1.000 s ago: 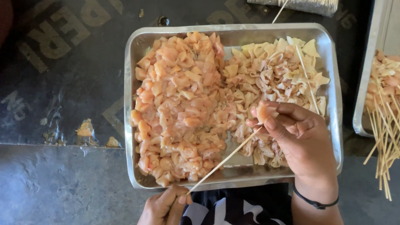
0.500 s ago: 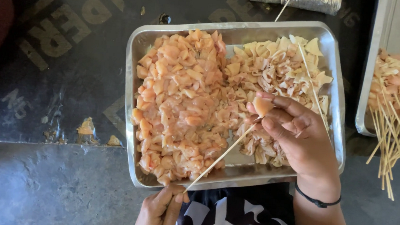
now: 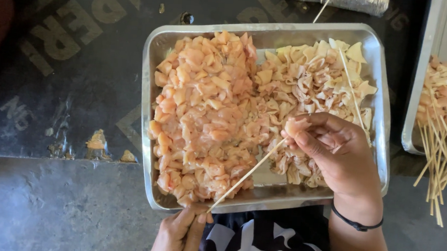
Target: Skewering small pieces of raw meat and skin onto wooden sticks to prepare satay.
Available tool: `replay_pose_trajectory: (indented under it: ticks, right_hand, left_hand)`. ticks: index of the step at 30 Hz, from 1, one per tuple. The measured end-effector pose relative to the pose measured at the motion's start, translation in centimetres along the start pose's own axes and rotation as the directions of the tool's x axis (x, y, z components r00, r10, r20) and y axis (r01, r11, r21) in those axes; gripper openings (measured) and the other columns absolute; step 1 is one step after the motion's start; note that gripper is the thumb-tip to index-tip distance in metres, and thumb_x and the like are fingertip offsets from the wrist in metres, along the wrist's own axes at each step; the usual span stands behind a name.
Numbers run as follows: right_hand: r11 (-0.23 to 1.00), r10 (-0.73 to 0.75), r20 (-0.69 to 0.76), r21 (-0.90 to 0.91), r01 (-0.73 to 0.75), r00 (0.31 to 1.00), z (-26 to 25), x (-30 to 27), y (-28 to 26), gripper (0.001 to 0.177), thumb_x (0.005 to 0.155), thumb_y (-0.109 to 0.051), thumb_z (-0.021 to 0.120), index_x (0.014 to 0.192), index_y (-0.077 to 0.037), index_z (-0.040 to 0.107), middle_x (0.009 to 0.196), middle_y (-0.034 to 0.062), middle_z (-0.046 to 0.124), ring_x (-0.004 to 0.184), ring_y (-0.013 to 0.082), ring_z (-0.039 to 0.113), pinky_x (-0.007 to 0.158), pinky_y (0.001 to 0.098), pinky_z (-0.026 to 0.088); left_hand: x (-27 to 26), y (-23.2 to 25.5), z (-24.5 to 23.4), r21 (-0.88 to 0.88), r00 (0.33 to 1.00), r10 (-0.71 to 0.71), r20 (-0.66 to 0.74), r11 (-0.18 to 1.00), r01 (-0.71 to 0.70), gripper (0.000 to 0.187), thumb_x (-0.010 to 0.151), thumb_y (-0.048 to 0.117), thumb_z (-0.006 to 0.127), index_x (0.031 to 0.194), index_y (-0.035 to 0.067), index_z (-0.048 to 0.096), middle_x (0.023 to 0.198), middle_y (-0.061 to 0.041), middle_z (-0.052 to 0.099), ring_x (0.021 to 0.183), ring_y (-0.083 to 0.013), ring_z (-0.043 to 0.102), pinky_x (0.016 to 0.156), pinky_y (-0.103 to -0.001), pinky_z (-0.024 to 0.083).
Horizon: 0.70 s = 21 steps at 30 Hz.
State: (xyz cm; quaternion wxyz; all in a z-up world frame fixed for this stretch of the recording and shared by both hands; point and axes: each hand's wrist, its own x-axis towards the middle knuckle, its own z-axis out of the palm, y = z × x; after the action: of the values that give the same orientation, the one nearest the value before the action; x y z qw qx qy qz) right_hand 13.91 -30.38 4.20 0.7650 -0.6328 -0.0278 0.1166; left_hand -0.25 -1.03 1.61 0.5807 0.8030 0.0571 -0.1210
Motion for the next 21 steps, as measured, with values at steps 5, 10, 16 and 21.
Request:
replay_pose_trajectory:
  ticks: [5,10,16,21]
  right_hand:
    - [0.997,0.009,-0.008,-0.08,-0.01,1.0,0.8,0.1,-0.8,0.021,0.096,-0.004,0.072,0.115,0.005,0.07,0.108,0.0144,0.076,0.104,0.0229,0.075,0.083,0.0323,0.063]
    - [0.996,0.033,-0.033,-0.081,-0.036,0.999,1.9,0.4,-1.7,0.023,0.097,-0.01,0.069,0.116,0.004,0.068,0.111,0.0156,0.077,0.102,0.0236,0.077,0.084,0.0318,0.064]
    - [0.996,0.052,-0.055,-0.065,-0.055,0.997,2.0,0.3,-1.6,0.029,0.097,-0.016,0.069,0.118,0.004,0.067,0.114,0.0188,0.077,0.102,0.0234,0.076,0.083,0.0335,0.066]
    - [0.998,0.05,-0.057,-0.023,-0.052,0.997,2.1,0.4,-1.7,0.028,0.096,-0.015,0.071,0.116,0.003,0.066,0.114,0.0189,0.076,0.101,0.0254,0.077,0.083,0.0349,0.066]
  left_hand:
    - [0.1,0.2,0.2,-0.022,1.0,-0.001,0.013,1.0,0.002,0.016,0.098,0.008,0.056,0.095,0.001,0.07,0.072,-0.008,0.073,0.058,-0.0137,0.067,0.058,-0.029,0.053]
    - [0.3,0.8,0.1,-0.024,0.998,-0.051,0.022,0.998,0.051,0.016,0.097,0.009,0.055,0.095,0.002,0.07,0.072,-0.007,0.074,0.057,-0.0138,0.068,0.056,-0.029,0.053]
    - [0.1,0.3,0.3,-0.016,0.998,-0.064,0.027,0.998,0.064,0.017,0.099,0.01,0.055,0.095,0.002,0.069,0.074,-0.008,0.074,0.061,-0.015,0.07,0.06,-0.03,0.054]
    - [0.0,0.4,0.4,-0.024,0.999,-0.039,0.032,0.999,0.04,0.017,0.099,0.009,0.054,0.097,0.002,0.069,0.076,-0.008,0.074,0.064,-0.0151,0.072,0.063,-0.029,0.055]
